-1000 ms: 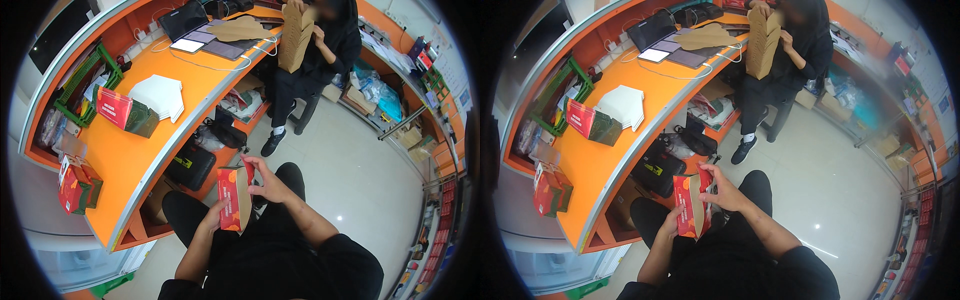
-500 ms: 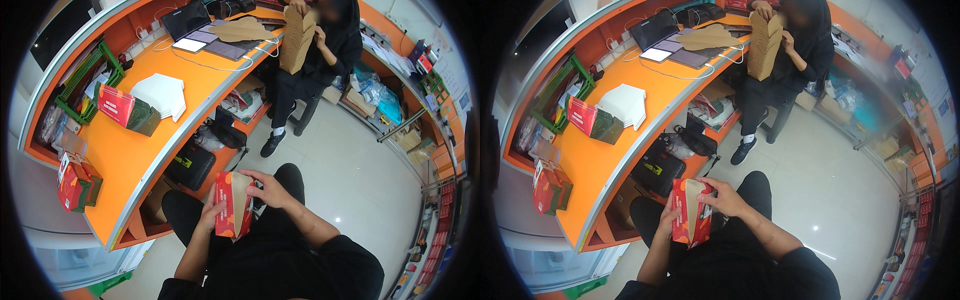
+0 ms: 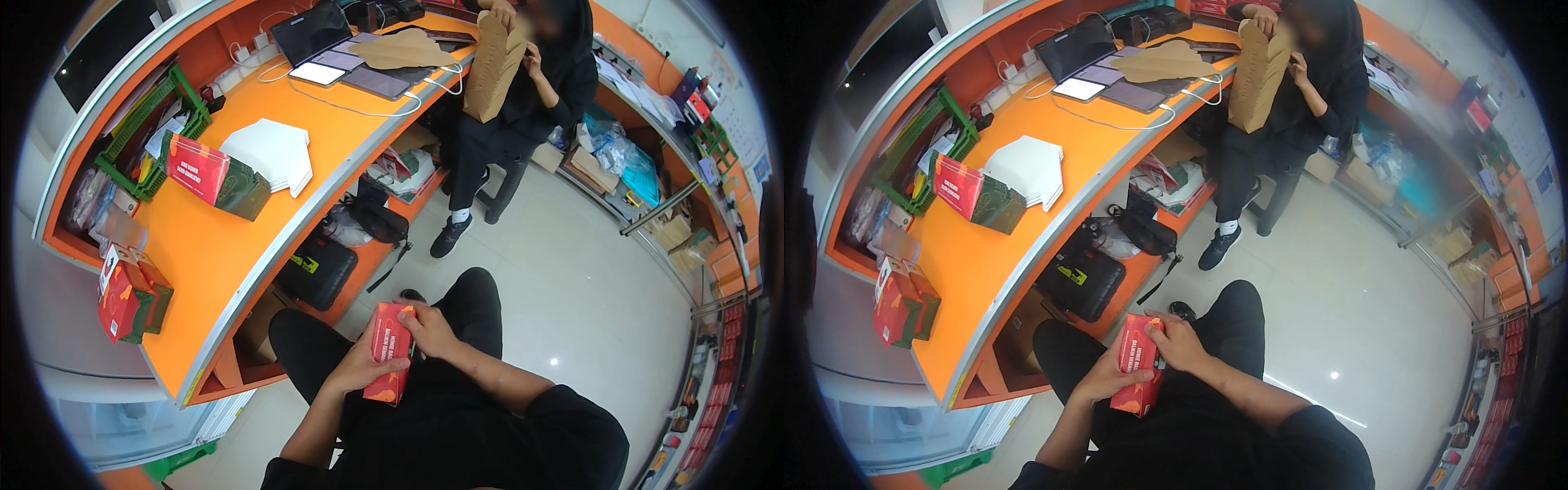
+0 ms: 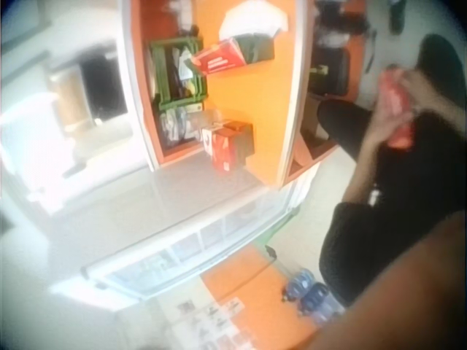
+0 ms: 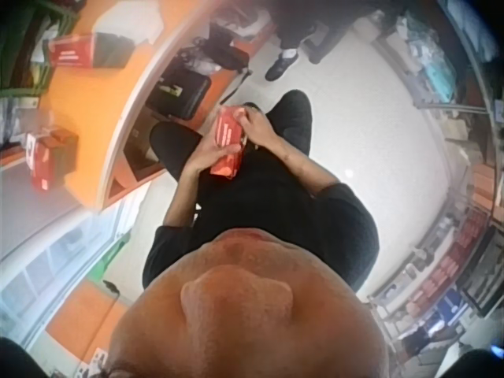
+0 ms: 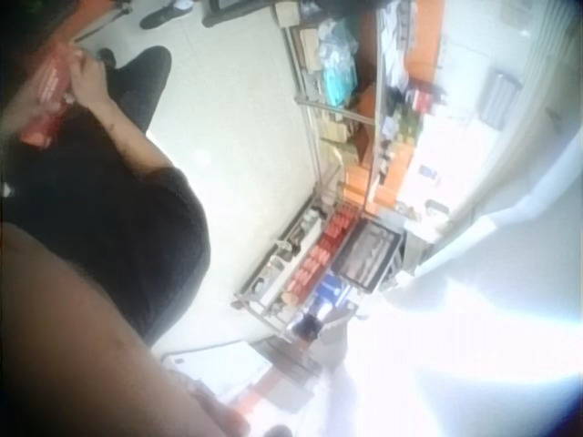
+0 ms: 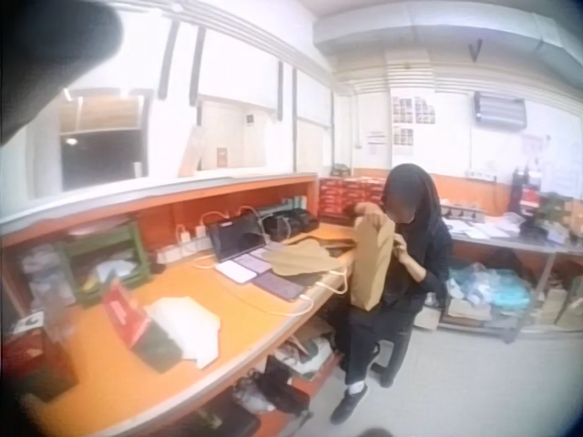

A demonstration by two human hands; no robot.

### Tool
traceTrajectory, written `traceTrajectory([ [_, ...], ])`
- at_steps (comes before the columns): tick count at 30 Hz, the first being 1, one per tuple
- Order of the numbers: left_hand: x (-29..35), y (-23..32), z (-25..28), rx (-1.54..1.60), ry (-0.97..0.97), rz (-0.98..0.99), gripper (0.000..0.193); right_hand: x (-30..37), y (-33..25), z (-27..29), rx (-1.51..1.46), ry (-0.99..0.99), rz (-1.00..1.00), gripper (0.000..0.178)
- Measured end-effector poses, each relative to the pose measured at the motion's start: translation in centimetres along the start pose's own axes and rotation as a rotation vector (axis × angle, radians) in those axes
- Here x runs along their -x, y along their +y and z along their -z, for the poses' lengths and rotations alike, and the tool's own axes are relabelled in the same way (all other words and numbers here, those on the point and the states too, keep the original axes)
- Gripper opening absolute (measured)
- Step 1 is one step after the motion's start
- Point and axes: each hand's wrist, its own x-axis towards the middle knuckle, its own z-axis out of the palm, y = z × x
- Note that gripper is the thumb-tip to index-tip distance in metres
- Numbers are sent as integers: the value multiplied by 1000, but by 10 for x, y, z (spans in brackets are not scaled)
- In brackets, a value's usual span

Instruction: The person assembles small red and green cardboard boxes by hand. They unfold the flat-packed boxes, fold the flaps to form the structure, and place the finished boxes on an orange counter. The process is repeated for multiple units throughout the clip.

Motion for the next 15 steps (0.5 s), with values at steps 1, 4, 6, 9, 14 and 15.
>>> traceTrajectory([
  [1, 0, -1, 0, -1, -11, 17, 109, -2, 0, 3, -122, -43, 8, 46],
  [4, -2, -9, -3, 96, 45, 87, 103, -13, 6, 9, -414, -219, -25, 49],
  [6, -5, -28, 2, 36, 50, 72, 96, -12, 9, 10, -435, -219, 17, 49],
  [9, -1, -38, 4, 29, 61, 51, 85, -11, 0, 11, -465, -198, 102, 48],
  [14, -2, -17, -2, 110, 97, 59, 71, -9, 7, 11, -424, -197, -43, 46],
  [15, -4, -14, 1, 167, 101, 36, 67, -12, 9, 15, -357, -134, 17, 47],
])
